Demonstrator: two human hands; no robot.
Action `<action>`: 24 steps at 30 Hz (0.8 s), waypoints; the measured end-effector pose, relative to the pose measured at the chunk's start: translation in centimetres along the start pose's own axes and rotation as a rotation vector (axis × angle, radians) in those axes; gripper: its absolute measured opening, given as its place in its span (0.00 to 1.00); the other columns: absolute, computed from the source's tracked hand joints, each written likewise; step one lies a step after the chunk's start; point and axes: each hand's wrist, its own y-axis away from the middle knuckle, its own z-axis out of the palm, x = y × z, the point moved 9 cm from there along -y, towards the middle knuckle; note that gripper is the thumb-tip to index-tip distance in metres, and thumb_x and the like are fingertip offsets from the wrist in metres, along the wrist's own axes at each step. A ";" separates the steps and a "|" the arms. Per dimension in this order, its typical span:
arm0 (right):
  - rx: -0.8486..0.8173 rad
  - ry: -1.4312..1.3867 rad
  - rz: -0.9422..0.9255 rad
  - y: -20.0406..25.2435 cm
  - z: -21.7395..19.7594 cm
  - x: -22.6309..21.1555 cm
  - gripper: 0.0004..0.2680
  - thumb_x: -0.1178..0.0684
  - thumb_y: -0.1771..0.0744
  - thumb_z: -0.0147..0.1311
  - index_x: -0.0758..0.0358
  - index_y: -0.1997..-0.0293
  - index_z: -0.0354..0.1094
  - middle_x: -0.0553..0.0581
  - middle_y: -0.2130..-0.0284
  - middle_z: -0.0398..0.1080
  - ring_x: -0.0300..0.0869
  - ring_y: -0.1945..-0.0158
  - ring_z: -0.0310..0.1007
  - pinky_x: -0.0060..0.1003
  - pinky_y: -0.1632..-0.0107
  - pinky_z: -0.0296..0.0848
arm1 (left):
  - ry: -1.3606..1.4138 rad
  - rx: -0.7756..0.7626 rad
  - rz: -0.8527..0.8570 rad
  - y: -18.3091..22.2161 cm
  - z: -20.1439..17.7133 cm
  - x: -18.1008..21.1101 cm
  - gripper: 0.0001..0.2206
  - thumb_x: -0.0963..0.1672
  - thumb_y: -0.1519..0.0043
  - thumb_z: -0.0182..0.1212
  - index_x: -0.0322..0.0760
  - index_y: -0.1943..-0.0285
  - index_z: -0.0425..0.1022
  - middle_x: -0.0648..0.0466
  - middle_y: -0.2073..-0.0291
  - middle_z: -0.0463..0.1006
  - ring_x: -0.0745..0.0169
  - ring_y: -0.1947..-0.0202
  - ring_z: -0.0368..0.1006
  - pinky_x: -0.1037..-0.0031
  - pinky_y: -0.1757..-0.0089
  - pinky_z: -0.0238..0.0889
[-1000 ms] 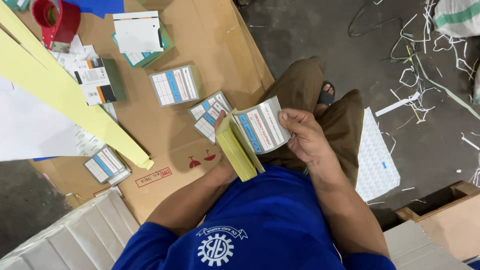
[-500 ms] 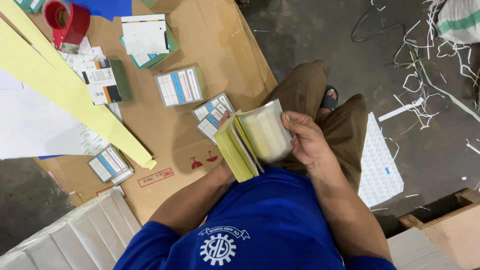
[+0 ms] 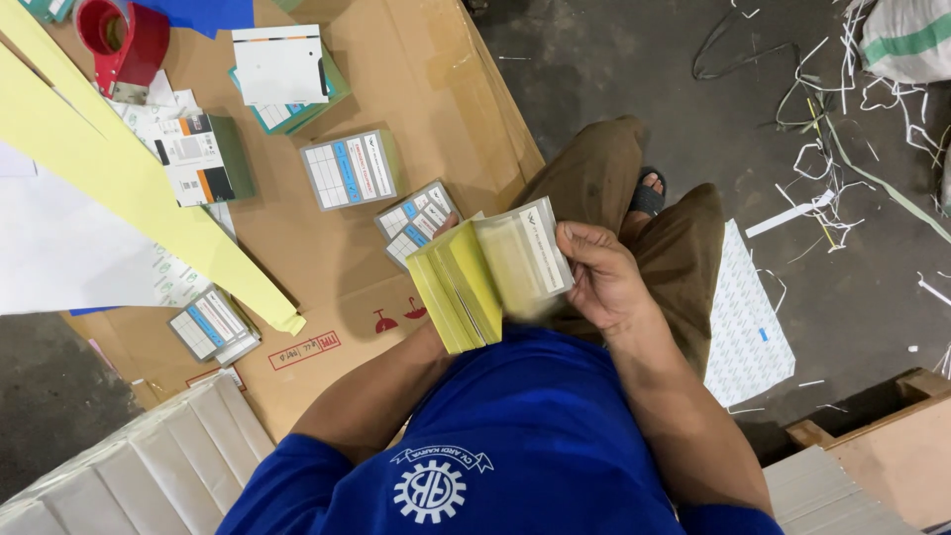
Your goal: Sorting and inspecting stacks of printed forms at a production floor workstation.
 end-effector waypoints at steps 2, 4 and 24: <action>-0.015 0.003 -0.002 0.0 0.1 0.0 0.07 0.55 0.29 0.53 0.69 0.60 0.72 0.56 0.65 0.76 0.39 0.61 0.77 0.34 0.55 0.76 | 0.147 -0.149 -0.035 -0.6 -0.5 -0.1 0.27 0.59 0.32 0.52 0.34 0.43 0.77 0.45 0.53 0.83 0.52 0.56 0.81 0.65 0.52 0.75; -0.050 -0.012 0.000 0.1 0.3 0.0 0.07 0.55 0.28 0.53 0.70 0.60 0.72 0.57 0.65 0.76 0.39 0.62 0.77 0.33 0.55 0.75 | 0.131 -0.176 -0.032 -0.4 -0.2 -0.3 0.28 0.59 0.32 0.52 0.33 0.42 0.76 0.43 0.52 0.83 0.51 0.56 0.82 0.64 0.52 0.75; 0.280 1.116 -0.453 1.5 6.8 -2.0 0.14 0.50 0.29 0.55 0.68 0.42 0.63 0.54 0.56 0.75 0.38 0.52 0.73 0.34 0.48 0.73 | -0.783 0.423 0.976 0.4 -2.0 6.7 0.22 0.53 0.25 0.42 0.34 0.64 0.69 0.55 0.72 0.72 0.68 0.71 0.65 0.72 0.66 0.62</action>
